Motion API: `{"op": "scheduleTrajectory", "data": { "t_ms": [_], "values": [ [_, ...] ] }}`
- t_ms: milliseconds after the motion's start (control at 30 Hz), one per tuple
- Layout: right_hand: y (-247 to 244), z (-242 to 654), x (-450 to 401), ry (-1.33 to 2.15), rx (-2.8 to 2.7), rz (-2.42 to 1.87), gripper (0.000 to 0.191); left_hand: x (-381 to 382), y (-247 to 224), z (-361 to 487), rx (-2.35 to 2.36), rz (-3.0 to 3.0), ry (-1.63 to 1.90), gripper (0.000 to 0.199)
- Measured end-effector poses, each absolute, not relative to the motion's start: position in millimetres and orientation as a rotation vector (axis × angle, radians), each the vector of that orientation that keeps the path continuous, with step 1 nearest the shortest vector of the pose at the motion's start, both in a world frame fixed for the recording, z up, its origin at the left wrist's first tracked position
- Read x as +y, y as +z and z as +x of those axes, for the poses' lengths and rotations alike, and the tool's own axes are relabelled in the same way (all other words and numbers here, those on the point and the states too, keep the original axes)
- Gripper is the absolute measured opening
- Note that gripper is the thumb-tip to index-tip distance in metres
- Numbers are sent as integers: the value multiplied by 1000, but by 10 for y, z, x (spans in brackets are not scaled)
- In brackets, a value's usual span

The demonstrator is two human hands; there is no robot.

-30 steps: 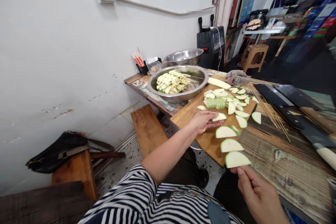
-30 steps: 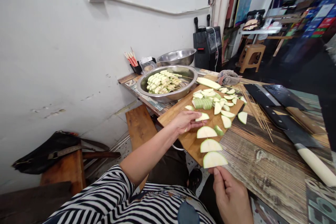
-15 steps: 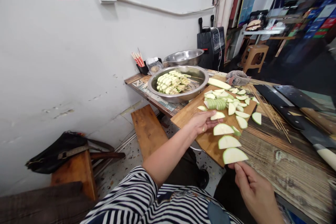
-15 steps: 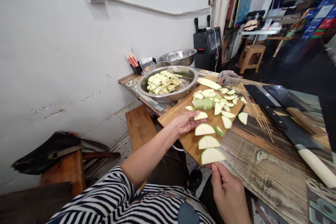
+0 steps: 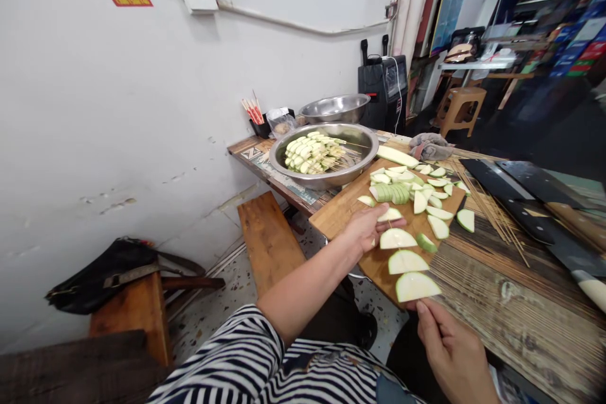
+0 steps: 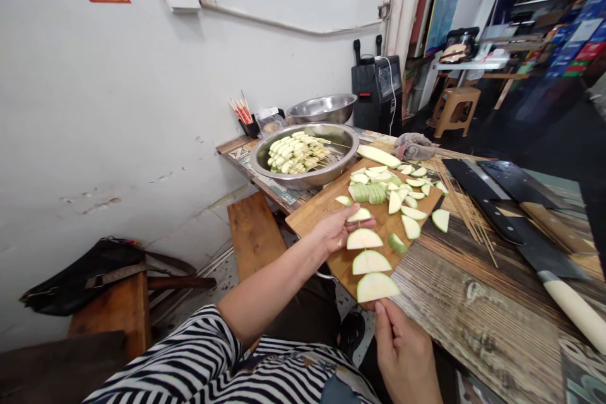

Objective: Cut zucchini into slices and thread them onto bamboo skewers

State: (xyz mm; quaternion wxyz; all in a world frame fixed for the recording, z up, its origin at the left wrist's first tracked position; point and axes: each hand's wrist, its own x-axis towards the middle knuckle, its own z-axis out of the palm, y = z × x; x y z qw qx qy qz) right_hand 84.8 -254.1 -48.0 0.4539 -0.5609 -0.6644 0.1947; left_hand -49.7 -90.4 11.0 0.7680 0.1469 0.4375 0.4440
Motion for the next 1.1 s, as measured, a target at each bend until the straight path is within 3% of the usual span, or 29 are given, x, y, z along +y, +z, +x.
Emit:
{"op": "scheduleTrajectory", "data": {
  "t_ms": [333,633,800,867,1100],
  "values": [
    [-427,827,-2471,467,-1647,-1423,37,-906,142,-458,945,308,1032,15],
    [-543,761,-2462,1085,-1328,-1405,46,-867,85,-507,987,331,993,17],
    [-547,700,-2394,580,-1468,-1445,41,-829,23,-504,983,336,1049,17],
    [-551,692,-2381,565,-1486,-1438,39,-825,12,-509,976,343,1051,17],
    [-579,682,-2406,1537,-938,-1302,45,-822,49,-531,977,341,1016,16]
  ]
}}
